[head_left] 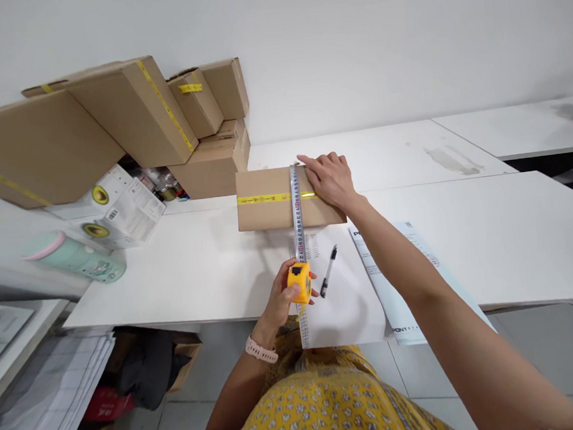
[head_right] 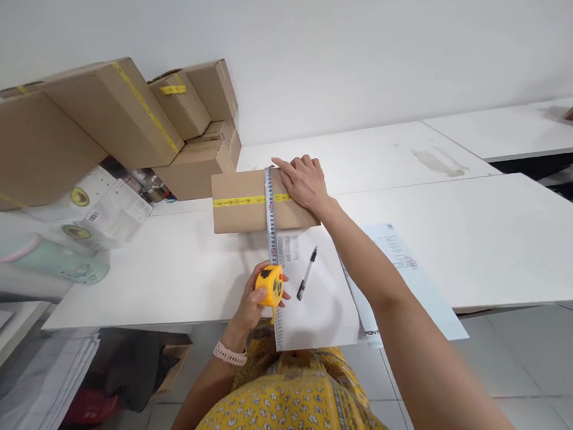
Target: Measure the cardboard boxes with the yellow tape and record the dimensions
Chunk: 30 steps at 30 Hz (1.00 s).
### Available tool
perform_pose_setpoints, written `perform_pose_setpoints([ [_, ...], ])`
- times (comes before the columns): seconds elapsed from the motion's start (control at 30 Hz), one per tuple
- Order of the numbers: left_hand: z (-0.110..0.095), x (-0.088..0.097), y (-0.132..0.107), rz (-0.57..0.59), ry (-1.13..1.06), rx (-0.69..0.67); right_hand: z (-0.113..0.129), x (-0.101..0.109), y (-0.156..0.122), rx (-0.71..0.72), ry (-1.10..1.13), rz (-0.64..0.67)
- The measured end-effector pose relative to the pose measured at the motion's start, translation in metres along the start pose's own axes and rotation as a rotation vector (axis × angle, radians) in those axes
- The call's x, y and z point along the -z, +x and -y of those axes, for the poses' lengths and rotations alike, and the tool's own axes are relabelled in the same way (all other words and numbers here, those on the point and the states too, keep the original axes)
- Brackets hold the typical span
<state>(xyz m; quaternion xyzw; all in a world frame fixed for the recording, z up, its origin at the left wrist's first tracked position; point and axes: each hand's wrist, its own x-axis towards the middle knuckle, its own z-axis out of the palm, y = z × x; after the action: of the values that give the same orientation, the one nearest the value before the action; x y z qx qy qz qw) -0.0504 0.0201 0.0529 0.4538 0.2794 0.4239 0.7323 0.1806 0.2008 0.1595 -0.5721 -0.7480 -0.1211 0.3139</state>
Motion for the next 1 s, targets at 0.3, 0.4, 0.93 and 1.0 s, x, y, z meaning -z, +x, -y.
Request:
perform_pose_setpoints([
  [0.3,-0.024,0.008,-0.049,-0.056,0.025,-0.095,0.028,0.005,-0.070,0.039,-0.003,-0.048],
  [0.4,-0.015,0.009,-0.057,-0.060,0.041,-0.057,0.033,-0.006,-0.099,0.048,0.017,-0.006],
  [0.93,0.001,-0.003,-0.083,0.133,0.358,0.269,0.047,0.056,-0.136,-0.575,1.120,-0.105],
  [1.0,0.004,-0.005,-0.080,0.055,0.357,0.216,0.067,0.058,-0.156,-0.549,1.136,-0.056],
])
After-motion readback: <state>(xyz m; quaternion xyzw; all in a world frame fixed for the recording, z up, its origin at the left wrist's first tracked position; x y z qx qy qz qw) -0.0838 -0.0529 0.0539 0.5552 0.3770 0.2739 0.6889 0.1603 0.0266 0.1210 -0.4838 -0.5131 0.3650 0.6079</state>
